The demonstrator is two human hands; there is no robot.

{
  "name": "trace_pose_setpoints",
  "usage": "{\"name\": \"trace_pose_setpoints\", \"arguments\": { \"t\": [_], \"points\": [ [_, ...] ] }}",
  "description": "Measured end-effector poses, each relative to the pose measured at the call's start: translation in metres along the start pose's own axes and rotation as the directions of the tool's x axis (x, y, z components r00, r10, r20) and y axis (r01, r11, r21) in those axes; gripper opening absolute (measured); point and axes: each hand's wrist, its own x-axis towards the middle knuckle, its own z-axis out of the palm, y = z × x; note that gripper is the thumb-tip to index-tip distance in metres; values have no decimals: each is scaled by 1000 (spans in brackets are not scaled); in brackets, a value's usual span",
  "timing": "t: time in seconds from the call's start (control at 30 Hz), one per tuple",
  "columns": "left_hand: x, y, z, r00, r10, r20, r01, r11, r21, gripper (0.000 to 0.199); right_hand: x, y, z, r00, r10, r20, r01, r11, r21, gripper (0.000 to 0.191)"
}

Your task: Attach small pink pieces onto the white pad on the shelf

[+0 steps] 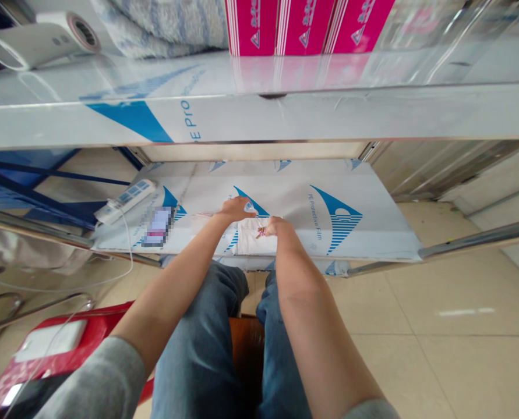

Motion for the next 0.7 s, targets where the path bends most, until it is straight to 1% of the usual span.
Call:
{"name": "trace_pose_setpoints", "arguments": {
  "t": [0.07,0.1,0.17,0.2,0.27,0.33,0.4,0.43,0.5,0.63,0.7],
  "points": [
    [0,0,0,1000,6,-1,-6,1000,-1,56,0,-1,-4,996,52,72,-51,999,-18,27],
    [1,0,1,1000,9,-1,-9,1000,0,56,1,-2,-6,994,68,89,-66,998,-21,28],
    [1,-1,1,1000,14,-2,-14,1000,3,57,3,-3,-11,997,54,63,-57,998,35,27],
    [1,-1,2,1000,16,-2,-16,1000,4,57,3,-3,-14,998,48,30,-50,995,92,26],
    [1,-1,2,1000,17,-2,-17,1000,4,57,3,-6,-20,997,36,-69,-16,963,267,23],
    [2,-1,3,1000,22,-4,-22,1000,-2,56,0,-11,-27,983,10,-186,79,882,464,24],
    [2,-1,3,1000,27,-5,-27,1000,-12,54,-4,-18,-33,960,-52,-276,207,794,572,24],
    [3,0,3,1000,27,-5,-27,1000,-16,54,-6,-21,-36,952,-82,-296,250,765,594,23],
    [3,0,3,1000,20,-2,-20,1000,-20,54,-8,-28,-40,949,-119,-291,279,744,607,20],
    [4,1,3,1000,6,5,-6,1000,-20,55,-11,-36,-44,958,-181,-222,279,766,579,19],
    [4,0,3,1000,2,2,-2,1000,-22,55,-12,-38,-46,955,-203,-218,294,768,569,19]
  ]
}}
